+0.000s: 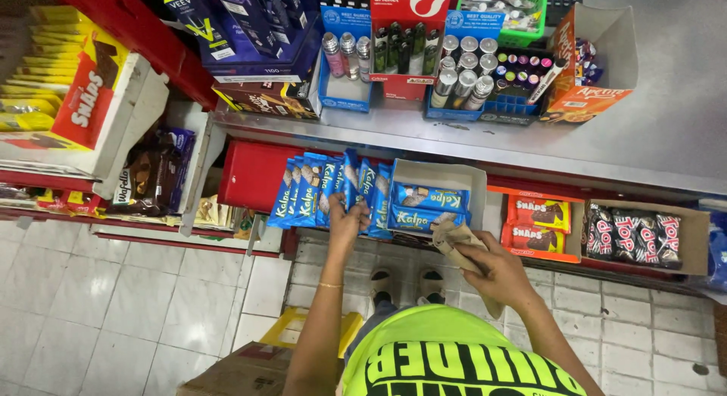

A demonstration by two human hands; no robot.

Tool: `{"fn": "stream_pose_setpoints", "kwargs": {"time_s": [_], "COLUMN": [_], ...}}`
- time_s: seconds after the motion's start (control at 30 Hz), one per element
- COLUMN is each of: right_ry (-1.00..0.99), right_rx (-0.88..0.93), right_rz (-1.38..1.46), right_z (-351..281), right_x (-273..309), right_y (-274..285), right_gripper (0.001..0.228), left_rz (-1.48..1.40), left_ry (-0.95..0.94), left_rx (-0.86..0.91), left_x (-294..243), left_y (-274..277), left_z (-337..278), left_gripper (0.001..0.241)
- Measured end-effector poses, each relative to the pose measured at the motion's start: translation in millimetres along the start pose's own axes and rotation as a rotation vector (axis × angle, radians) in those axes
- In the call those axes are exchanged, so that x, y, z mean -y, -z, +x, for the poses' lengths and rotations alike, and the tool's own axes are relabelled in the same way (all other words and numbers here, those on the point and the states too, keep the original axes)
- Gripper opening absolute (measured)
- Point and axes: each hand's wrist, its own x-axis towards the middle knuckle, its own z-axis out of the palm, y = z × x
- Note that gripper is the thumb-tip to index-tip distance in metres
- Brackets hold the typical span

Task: Restocking chocolate snack bars from a cardboard box onto a store shelf and organizing them.

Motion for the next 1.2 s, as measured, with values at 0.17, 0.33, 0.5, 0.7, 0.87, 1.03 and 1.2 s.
{"fn": "stream_pose_setpoints", "kwargs": {"time_s": [0.17, 0.33, 0.5, 0.7, 0.87, 1.03, 1.2], "right_ry": [0.057, 0.253, 0.565, 0.57, 0.429, 0.341, 0.573], "right_rx": [-0.075, -0.092, 0.006, -0.027, -0.035, -0.137, -0.281], "right_rz": [0.118, 0.364, 0.379, 0.348, 0.312, 0.234, 0.432], "right_z": [6.6, 35.5, 53.2, 81.2, 94.4, 115.3, 105.6], "right_x": [-33.3, -17.2, 67.0, 44.3, 65.5, 51.4, 56.2], "right_y": [-1.7, -29.7, -36.3, -51.5, -24.6, -12.7, -0.1], "right_gripper": [0.055, 0.049, 0.039, 0.045, 0.049, 0.05, 0.042], "left_rz": [-0.219, -0.428, -0.338, 0.041, -0.139, 0.017, 0.097], "left_ry": [0.065, 0.225, 0.417, 0.46, 0.023, -0.01, -0.229], "left_rx": [0.022, 0.076, 0.008, 0.059, 0.381, 0.368, 0.155], "left_x": [-19.3, -58.0, -105.5, -106.7, -19.0, -37.3, -39.4], "left_y": [16.1, -15.2, -54.5, -53.0, -15.2, -15.7, -24.1], "left_z": [-39.2, -92.0, -137.9, -172.3, -155.0, -171.6, -167.4], "left_gripper": [0.051, 0.081, 0.111, 0.109, 0.034, 0.061, 0.059]}}
